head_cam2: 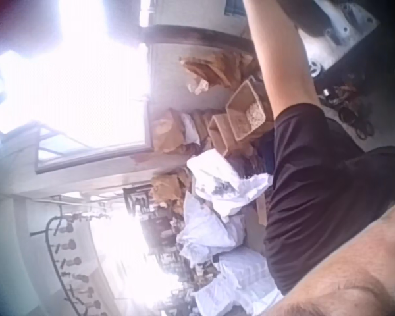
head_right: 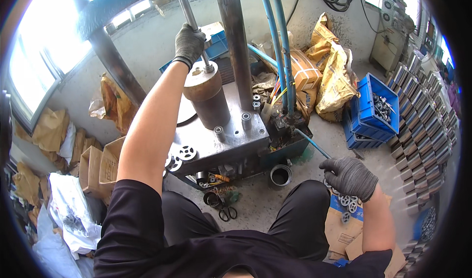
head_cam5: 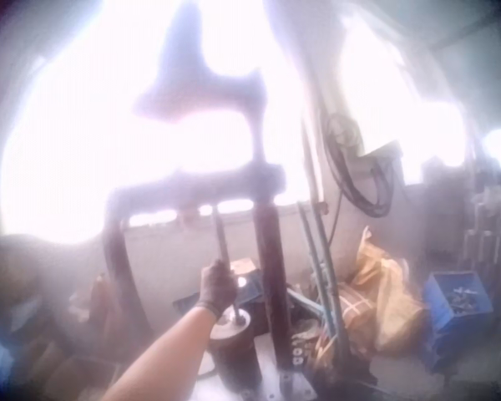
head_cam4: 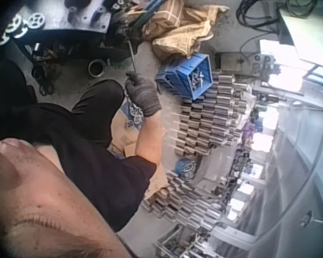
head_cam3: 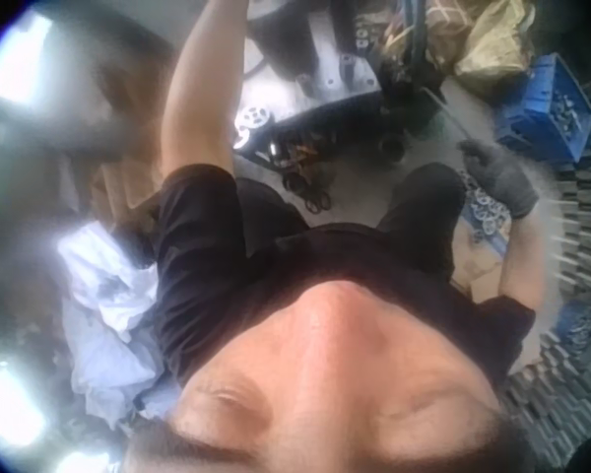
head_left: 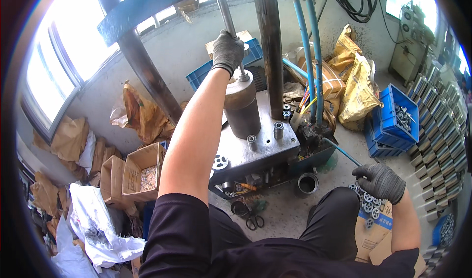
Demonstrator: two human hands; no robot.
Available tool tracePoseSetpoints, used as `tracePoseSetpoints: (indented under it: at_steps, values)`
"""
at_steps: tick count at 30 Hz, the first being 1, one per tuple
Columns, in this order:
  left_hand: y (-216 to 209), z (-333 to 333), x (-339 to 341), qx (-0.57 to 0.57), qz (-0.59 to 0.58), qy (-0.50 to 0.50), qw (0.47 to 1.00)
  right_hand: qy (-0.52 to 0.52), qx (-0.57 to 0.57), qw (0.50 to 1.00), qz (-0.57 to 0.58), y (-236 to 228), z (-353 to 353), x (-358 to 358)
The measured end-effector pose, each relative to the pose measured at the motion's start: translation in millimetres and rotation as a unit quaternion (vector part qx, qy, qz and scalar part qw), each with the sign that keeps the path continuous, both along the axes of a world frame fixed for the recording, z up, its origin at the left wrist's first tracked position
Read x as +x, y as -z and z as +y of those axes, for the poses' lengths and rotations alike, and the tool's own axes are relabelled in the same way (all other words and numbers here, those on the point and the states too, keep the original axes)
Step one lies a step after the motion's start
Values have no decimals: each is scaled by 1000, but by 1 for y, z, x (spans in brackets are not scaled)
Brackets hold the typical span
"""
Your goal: The person operates an industrial press to assemble metal components by placing a gear and a rod into the machine, pulling a lever to press them together, and then removing the joined parts.
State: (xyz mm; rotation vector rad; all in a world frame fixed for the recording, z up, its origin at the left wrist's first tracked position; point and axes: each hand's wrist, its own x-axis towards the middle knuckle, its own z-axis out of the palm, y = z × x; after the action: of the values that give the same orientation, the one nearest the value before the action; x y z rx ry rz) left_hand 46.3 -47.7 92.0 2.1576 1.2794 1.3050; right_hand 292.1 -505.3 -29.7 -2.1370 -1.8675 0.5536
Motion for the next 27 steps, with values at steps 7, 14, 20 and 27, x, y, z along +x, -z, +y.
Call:
tracePoseSetpoints:
  at_steps: [7,14,20,27]
  values:
    - [-3,-3,2,6,9,-9,1000,-81,-49,990,-99,11,-13,0]
    - [-2,-12,2,-1,-25,4,1000,24,48,999,-7,8,-9,-2]
    - [1,-3,5,15,-11,-5,1000,-80,-24,994,-65,10,-14,4]
    - [5,4,3,-30,-75,36,996,-42,-19,998,-34,14,-11,6]
